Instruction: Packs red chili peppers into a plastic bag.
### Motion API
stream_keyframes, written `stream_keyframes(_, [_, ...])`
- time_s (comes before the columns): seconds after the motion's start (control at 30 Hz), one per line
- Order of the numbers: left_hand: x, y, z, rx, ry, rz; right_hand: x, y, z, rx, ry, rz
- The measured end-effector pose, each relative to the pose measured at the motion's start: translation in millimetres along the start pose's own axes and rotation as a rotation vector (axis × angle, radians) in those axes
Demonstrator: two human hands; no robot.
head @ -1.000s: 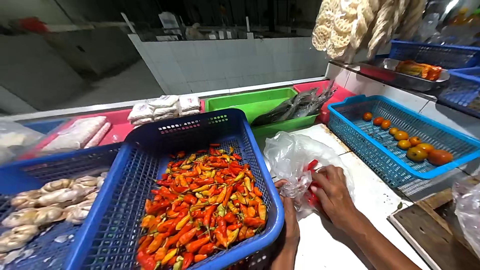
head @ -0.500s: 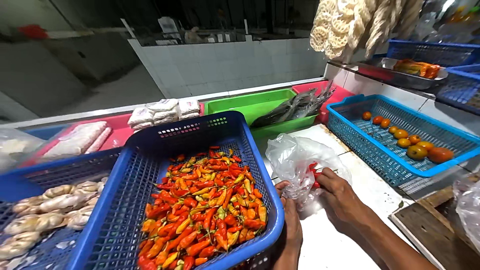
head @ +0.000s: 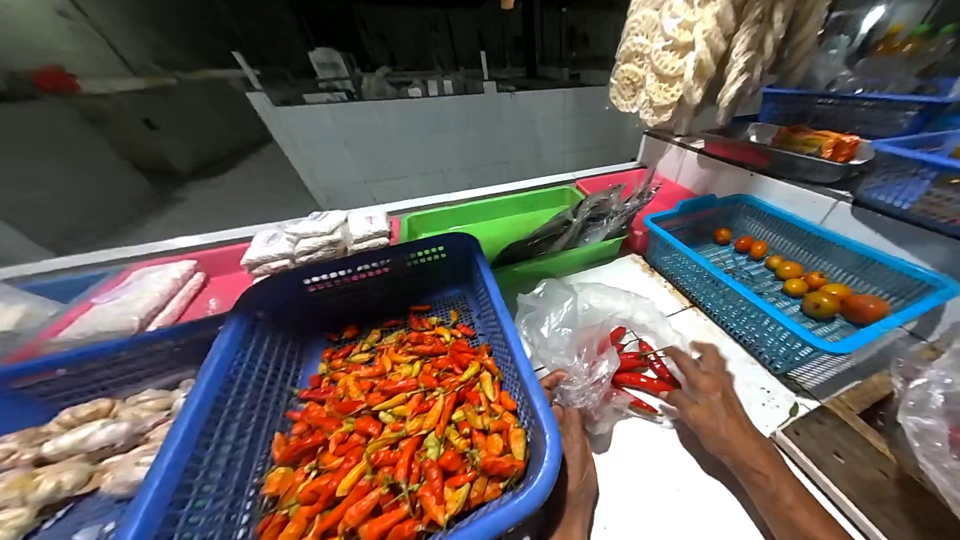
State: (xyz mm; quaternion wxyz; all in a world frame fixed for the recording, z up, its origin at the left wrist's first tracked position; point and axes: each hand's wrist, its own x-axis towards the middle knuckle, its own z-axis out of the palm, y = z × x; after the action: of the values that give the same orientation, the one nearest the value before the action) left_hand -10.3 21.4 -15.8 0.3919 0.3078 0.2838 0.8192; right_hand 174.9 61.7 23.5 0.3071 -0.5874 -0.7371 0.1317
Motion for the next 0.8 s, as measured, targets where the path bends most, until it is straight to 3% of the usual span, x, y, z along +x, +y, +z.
stream_keyframes(0.07, [4,3,5,-0.019,-0.046,0.012,-1,12,9,0.110,-0.042,-0.011])
stream_keyframes(0.2, [6,7,11,-0.074,-0.059,-0.026,-1,1,7,0.389,0.221,-0.200])
stream_keyframes(0.33, [3,13,13,-0.184,0.083,-0.062,10,-25,-33,0.775,0.378,-0.148])
stream_keyframes(0.43, [5,18,16,-0.326,0.036,-0.123,8,-40,-57,0.985,0.388,-0.114])
stream_keyframes(0.5, [6,19,15,-0.434,-0.055,-0.203,1,-43,-57,0.878,0.243,-0.187])
stream_keyframes(0.63, [4,19,16,-0.506,-0.269,-0.275,-28,-64,-14,0.345,-0.018,-0.312])
stream_keyframes(0.73, [5,22,17,-0.507,-0.360,-0.276,-30,-63,12,0.101,0.161,-0.454])
stream_keyframes(0.8, [9,23,16,-0.526,-0.393,-0.291,-23,-59,8,0.146,0.208,-0.458])
